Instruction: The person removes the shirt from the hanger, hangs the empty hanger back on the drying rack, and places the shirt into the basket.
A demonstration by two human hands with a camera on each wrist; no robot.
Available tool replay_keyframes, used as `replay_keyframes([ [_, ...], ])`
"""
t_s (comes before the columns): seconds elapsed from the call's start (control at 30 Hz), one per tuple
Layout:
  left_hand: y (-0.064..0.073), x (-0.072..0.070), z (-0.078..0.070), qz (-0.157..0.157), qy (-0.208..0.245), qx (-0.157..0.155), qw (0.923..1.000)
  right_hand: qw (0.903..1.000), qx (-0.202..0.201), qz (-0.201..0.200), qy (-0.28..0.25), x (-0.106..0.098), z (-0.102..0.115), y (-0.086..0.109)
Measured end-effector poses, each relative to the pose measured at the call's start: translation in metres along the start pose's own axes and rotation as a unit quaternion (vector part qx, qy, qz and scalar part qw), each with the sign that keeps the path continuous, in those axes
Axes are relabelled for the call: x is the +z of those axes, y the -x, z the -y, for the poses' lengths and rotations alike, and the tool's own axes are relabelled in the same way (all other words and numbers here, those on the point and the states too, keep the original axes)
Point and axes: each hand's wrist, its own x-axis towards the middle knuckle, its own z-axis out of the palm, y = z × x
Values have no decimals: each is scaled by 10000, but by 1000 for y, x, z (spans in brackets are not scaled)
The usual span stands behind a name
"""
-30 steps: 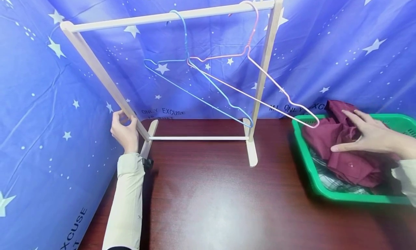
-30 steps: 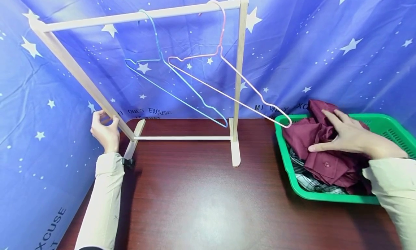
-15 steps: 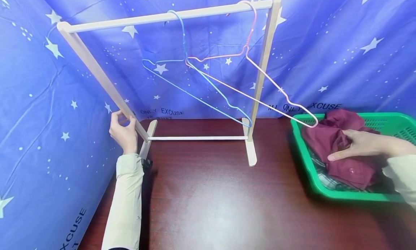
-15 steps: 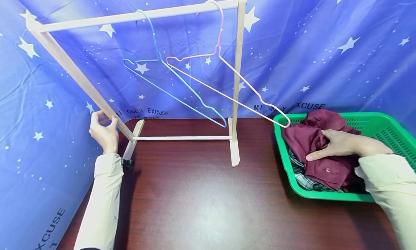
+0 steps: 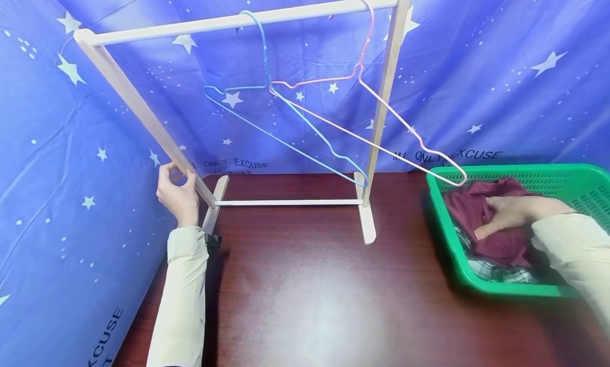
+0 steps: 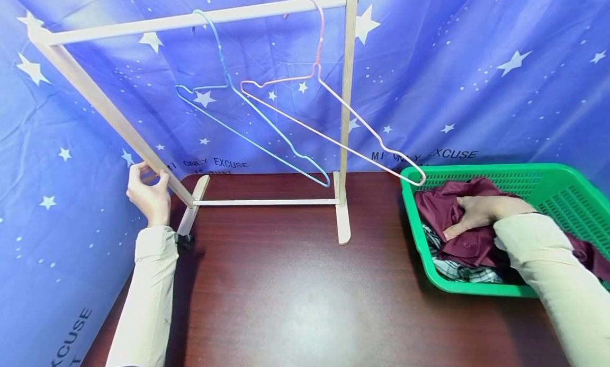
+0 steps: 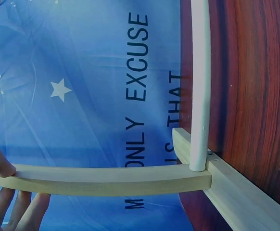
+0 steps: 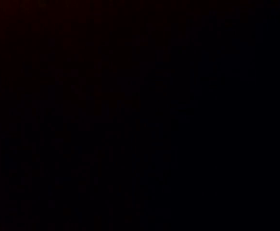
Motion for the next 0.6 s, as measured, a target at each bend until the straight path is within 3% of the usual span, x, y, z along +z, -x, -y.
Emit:
replay_keyframes([
  [0.27,-1,-3,0,-36,-62,-91,9999,9987,-88,-447,228,-4,3,0],
  [0.6,-1,-2,2,-10,-65,-35,10000,9914,232,-1243,333,-10,13,36],
])
